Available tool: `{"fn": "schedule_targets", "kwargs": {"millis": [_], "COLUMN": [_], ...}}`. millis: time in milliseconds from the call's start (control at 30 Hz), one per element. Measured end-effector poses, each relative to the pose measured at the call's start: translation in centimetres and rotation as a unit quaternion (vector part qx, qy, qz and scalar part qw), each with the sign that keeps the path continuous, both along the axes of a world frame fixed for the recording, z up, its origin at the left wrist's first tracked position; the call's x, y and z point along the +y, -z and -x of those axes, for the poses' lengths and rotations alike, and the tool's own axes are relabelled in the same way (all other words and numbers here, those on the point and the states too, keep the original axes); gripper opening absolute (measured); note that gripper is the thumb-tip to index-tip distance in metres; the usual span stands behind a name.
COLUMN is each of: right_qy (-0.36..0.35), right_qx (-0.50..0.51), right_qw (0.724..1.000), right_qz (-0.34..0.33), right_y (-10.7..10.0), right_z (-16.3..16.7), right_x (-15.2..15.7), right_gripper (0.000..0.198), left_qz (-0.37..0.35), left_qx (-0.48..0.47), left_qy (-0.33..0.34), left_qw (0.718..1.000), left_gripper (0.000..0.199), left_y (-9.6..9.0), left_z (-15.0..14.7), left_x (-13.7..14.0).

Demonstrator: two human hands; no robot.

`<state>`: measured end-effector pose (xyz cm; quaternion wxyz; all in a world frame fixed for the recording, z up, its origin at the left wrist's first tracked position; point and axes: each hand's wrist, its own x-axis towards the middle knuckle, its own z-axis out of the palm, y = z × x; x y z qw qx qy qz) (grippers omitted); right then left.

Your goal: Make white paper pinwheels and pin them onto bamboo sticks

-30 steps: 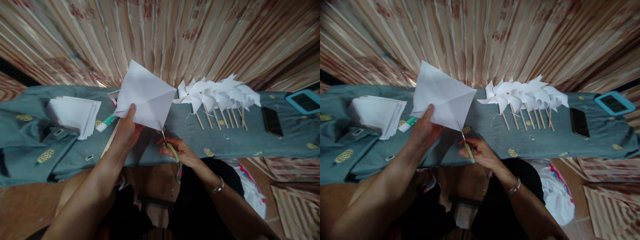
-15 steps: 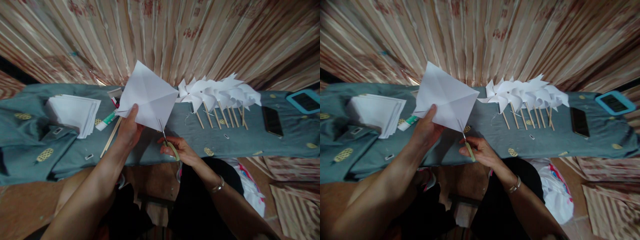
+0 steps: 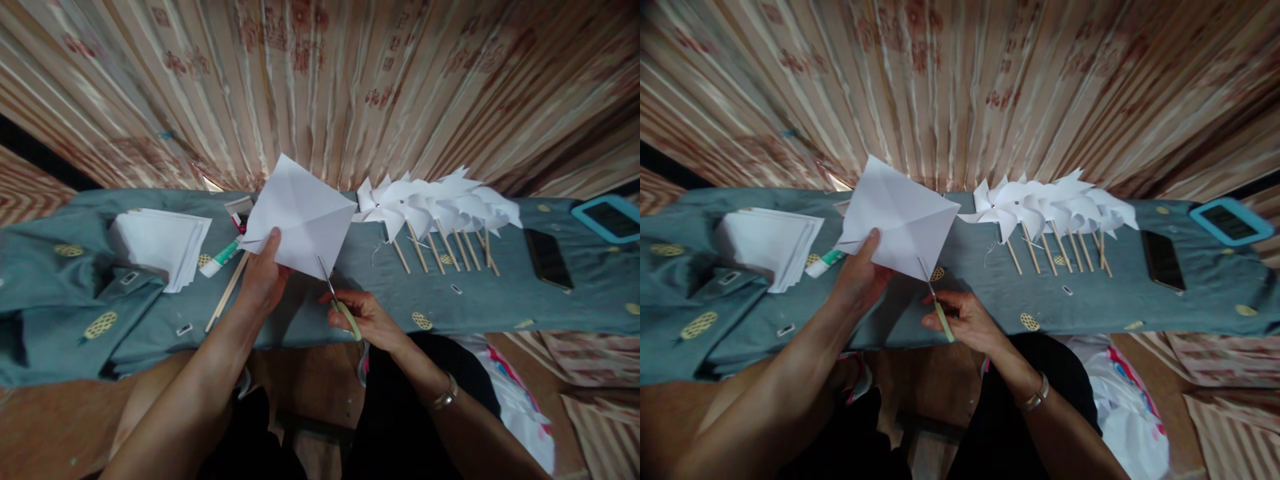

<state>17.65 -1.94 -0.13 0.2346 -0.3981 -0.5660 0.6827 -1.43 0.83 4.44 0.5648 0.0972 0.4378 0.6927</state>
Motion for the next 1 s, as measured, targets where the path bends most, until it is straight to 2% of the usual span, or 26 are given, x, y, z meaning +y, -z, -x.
{"fn": "schedule_targets", "kwargs": {"millis": [467,767,1000], "right_qy": [0.019,0.03,0.038], "right_qx": [0.011,0.013,0.011], "right_qw": [0.999,0.999,0.999], "right_qz": [0.023,0.023,0.013], "right_y": [0.34,0.5,0.32], "right_z": [0.31,0.32,0.32], "right_x": [-0.12,0.01,-0.01], "right_gripper": [0.046,0.043,0.045], "left_qz": [0.023,0.023,0.021], "left_qx": [-0.006,-0.005,-0.01], "left_qy": [-0.022,-0.015,0.003], "left_qw": [0.999,1.0,1.0], "left_gripper": [0.021,0.024,0.019], "left_y": [-0.55,-0.46,-0.05], "left_z": [-0.04,0.07,-0.43], "left_x": [0.04,0.01,-0.23]}}
